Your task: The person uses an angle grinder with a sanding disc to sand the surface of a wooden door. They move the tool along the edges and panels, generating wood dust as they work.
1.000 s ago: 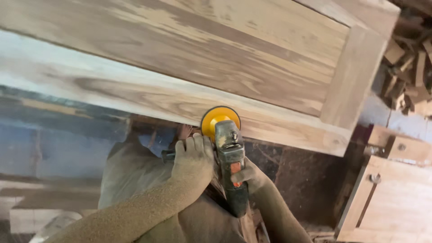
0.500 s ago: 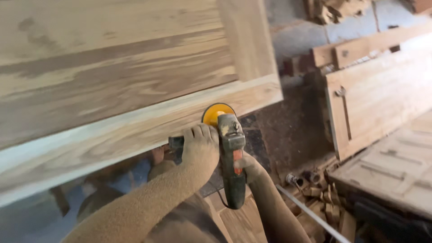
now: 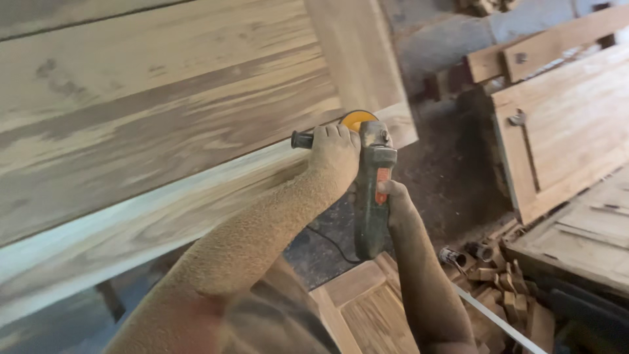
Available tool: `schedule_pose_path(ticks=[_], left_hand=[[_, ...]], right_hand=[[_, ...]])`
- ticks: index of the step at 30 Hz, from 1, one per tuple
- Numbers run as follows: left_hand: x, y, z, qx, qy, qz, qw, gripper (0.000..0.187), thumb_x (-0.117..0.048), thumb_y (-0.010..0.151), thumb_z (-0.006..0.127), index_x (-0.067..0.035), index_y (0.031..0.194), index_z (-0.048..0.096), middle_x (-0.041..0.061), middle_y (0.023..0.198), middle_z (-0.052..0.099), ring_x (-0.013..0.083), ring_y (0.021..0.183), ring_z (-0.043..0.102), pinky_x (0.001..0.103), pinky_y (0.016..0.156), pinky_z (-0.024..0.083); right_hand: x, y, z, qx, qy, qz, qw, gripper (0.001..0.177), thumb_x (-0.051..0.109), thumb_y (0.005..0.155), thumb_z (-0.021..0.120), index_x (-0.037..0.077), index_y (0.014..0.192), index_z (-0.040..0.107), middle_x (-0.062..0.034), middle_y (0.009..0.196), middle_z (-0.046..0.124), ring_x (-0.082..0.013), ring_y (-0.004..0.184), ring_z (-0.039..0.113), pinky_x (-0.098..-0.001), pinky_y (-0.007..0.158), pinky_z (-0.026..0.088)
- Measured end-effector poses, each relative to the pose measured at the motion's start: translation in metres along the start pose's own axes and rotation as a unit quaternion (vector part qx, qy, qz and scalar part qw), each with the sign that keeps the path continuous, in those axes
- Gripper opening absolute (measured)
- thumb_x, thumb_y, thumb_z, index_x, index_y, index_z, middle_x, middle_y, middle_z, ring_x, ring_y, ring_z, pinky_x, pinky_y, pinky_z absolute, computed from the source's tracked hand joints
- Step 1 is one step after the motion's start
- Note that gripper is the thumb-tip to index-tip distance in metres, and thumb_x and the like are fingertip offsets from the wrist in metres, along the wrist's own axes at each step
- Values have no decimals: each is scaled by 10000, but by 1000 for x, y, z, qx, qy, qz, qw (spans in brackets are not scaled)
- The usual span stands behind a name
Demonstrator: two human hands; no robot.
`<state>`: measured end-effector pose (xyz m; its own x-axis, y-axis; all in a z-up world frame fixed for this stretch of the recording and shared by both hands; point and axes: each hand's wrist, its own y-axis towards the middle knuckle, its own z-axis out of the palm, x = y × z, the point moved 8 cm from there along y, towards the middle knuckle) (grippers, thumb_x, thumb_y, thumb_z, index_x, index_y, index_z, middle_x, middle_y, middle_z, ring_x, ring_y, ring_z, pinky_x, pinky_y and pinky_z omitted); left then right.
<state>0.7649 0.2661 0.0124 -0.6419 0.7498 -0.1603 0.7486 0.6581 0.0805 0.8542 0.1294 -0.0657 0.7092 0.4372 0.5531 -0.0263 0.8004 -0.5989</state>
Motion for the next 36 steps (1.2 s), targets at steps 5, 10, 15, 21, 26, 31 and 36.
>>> schedule_pose_path(ticks=[5, 10, 15, 21, 26, 31, 36], left_hand=[[43, -61, -18, -16, -22, -59, 998, 334, -250, 872, 566, -52, 1120, 670, 98, 979, 658, 272, 917, 613, 441, 769, 455], [89, -119, -38, -39, -5, -119, 992, 306, -234, 863, 581, -48, 1088, 670, 96, 945, 639, 279, 907, 605, 443, 763, 453], [129, -171, -48, -16, 12, -151, 988, 313, -230, 842, 584, -34, 1070, 667, 92, 905, 621, 277, 879, 600, 444, 760, 461], [169, -237, -61, -6, 17, -217, 976, 337, -229, 816, 611, -14, 1072, 652, 102, 923, 615, 281, 887, 603, 434, 771, 475], [195, -288, -61, 50, 4, -281, 958, 353, -209, 799, 631, -4, 1087, 626, 115, 945, 611, 291, 892, 604, 439, 779, 482], [221, -332, -66, 47, 14, -340, 939, 383, -227, 796, 630, 0, 1104, 616, 124, 961, 611, 294, 921, 605, 442, 808, 490], [250, -381, -74, 10, -3, -412, 911, 364, -235, 812, 631, -15, 1100, 605, 127, 1014, 606, 306, 956, 603, 465, 853, 474]], right_hand=[[-42, 5, 52, 78, -3, 78, 994, 553, 203, 742, 782, 1, 1226, 606, -126, 1050, 680, -243, 909, 693, -374, 802, 584], [-81, 18, 91, 60, -51, 104, 991, 655, 185, 676, 767, 44, 1288, 582, -88, 1046, 690, -200, 879, 704, -344, 743, 597], [-122, 32, 124, 99, -64, 170, 978, 593, 120, 697, 743, 37, 1260, 576, -77, 1012, 686, -183, 834, 695, -339, 720, 587], [-164, 39, 176, 155, -117, 221, 956, 439, 88, 729, 727, -14, 1143, 621, -94, 927, 684, -201, 798, 678, -342, 711, 577], [-195, 44, 227, 189, -134, 273, 934, 510, 106, 652, 740, 20, 1147, 658, -100, 887, 704, -201, 742, 692, -343, 665, 589], [-223, 53, 257, 213, -169, 308, 912, 480, 103, 691, 784, 2, 1138, 640, -114, 906, 705, -217, 747, 693, -365, 678, 595], [-261, 66, 288, 225, -221, 333, 889, 486, 110, 681, 784, 5, 1141, 669, -98, 922, 716, -200, 767, 696, -344, 696, 593]])
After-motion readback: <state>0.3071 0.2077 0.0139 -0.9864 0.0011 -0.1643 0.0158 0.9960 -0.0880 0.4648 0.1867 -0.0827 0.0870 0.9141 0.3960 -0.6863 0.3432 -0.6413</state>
